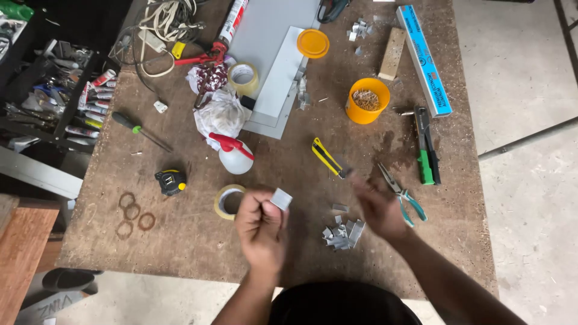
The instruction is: Assembling metal brackets into an aluminum frame using pliers and a file at a workbench
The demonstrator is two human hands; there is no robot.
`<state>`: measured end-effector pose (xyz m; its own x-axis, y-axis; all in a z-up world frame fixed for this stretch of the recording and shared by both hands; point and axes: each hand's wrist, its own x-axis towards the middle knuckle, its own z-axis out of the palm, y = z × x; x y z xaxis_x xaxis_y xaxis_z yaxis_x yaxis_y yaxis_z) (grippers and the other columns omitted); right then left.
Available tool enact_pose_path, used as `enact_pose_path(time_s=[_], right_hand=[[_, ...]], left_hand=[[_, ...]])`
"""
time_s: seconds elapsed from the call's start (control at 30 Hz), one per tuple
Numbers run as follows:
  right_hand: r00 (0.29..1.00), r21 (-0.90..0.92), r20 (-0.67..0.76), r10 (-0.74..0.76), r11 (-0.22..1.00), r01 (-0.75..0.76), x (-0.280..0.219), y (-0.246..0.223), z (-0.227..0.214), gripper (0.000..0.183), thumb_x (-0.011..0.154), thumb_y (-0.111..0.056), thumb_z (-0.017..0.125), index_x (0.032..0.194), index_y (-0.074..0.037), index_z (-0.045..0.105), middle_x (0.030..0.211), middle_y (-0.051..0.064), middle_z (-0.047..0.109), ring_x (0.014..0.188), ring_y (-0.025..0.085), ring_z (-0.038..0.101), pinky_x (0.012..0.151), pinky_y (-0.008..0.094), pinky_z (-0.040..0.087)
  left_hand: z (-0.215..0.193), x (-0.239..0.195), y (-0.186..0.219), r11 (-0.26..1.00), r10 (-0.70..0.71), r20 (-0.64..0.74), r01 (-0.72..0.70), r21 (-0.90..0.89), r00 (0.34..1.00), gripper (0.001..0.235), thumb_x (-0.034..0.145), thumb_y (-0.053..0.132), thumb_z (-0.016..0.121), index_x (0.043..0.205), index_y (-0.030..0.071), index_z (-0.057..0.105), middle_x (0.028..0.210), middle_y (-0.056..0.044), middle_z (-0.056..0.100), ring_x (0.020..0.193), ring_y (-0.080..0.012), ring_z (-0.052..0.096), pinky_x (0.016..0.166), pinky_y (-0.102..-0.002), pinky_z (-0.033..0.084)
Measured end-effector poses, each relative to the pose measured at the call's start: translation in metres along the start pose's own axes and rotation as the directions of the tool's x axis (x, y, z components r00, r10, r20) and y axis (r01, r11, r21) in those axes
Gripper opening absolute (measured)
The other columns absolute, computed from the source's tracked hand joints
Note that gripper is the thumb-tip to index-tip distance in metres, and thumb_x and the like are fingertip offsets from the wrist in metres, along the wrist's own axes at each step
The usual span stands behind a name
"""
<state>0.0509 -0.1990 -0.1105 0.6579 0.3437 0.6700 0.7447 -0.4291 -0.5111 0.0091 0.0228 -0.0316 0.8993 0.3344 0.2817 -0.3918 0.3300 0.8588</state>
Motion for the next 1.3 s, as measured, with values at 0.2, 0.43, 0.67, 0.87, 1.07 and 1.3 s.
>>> enact_pose_path(time_s=[0.2, 0.43, 0.67, 0.87, 1.07, 1.3], right_hand=[[0.719, -0.126, 0.000, 0.695, 0.713, -0.689, -0.050, 0.061, -0.007, 0.059, 0.093, -0.009, 0.064, 0.148, 0.002, 0.047, 0.106, 0.048, 0.063, 0.104, 0.066, 0.057, 0.092, 0.075, 0.042], [0.696, -0.201, 0.111, 0.709, 0.702, -0.683, -0.031, 0.112, 0.039, 0.020, 0.092, -0.025, 0.069, 0.101, -0.007, 0.065, 0.061, 0.018, 0.058, 0.061, 0.041, 0.064, 0.061, 0.054, 0.046], [0.643, -0.118, 0.341, 0.685, 0.710, -0.694, 0.054, 0.195, 0.113, 0.016, 0.095, -0.017, 0.065, 0.105, -0.008, 0.073, 0.102, 0.009, 0.078, 0.094, 0.023, 0.075, 0.081, 0.036, 0.061], [0.668, -0.186, 0.331, 0.666, 0.740, -0.646, 0.095, 0.286, 0.198, 0.040, 0.087, -0.018, 0.065, 0.126, -0.010, 0.066, 0.128, 0.015, 0.069, 0.115, 0.034, 0.066, 0.095, 0.043, 0.052], [0.474, -0.609, 0.445, 0.760, 0.645, -0.462, 0.153, 0.254, 0.199, 0.052, 0.100, -0.027, 0.054, 0.151, -0.024, 0.048, 0.118, 0.024, 0.069, 0.109, 0.047, 0.065, 0.083, 0.057, 0.056], [0.457, -0.715, 0.531, 0.713, 0.667, -0.210, 0.143, 0.260, 0.198, 0.044, 0.094, -0.010, 0.051, 0.136, -0.019, 0.059, 0.107, 0.020, 0.073, 0.101, 0.045, 0.072, 0.076, 0.059, 0.060]], left_hand=[[-0.043, -0.016, -0.083, 0.552, -0.492, 0.155, 0.169, 0.817, 0.857, 0.019, 0.105, 0.014, 0.054, 0.102, 0.001, 0.067, 0.079, -0.020, 0.068, 0.073, -0.0314, 0.069, 0.071, -0.041, 0.055], [-0.046, -0.071, -0.130, 0.241, -0.867, 0.265, -0.111, 0.964, 0.422, 0.033, 0.107, 0.022, 0.044, 0.108, -0.002, 0.066, 0.094, -0.025, 0.073, 0.092, -0.0400, 0.075, 0.078, -0.050, 0.058], [-0.082, -0.118, -0.185, 0.292, -0.810, 0.338, -0.169, 0.941, 0.479, 0.029, 0.103, 0.031, 0.050, 0.117, 0.007, 0.059, 0.107, -0.021, 0.069, 0.092, -0.0486, 0.067, 0.072, -0.063, 0.051], [-0.074, -0.111, -0.160, 0.222, -0.894, 0.228, -0.061, 0.973, 0.386, 0.040, 0.103, 0.031, 0.046, 0.134, 0.008, 0.054, 0.114, -0.020, 0.069, 0.098, -0.0441, 0.067, 0.079, -0.060, 0.050], [-0.086, -0.117, -0.156, 0.153, -0.919, 0.126, 0.044, 0.987, 0.374, 0.047, 0.102, 0.035, 0.043, 0.144, 0.013, 0.044, 0.119, -0.023, 0.067, 0.103, -0.0478, 0.066, 0.086, -0.065, 0.048], [-0.126, -0.124, -0.186, 0.096, -0.928, 0.066, 0.062, 0.993, 0.367, 0.056, 0.100, 0.049, 0.048, 0.148, 0.021, 0.045, 0.112, -0.024, 0.069, 0.100, -0.0483, 0.067, 0.087, -0.062, 0.051]])
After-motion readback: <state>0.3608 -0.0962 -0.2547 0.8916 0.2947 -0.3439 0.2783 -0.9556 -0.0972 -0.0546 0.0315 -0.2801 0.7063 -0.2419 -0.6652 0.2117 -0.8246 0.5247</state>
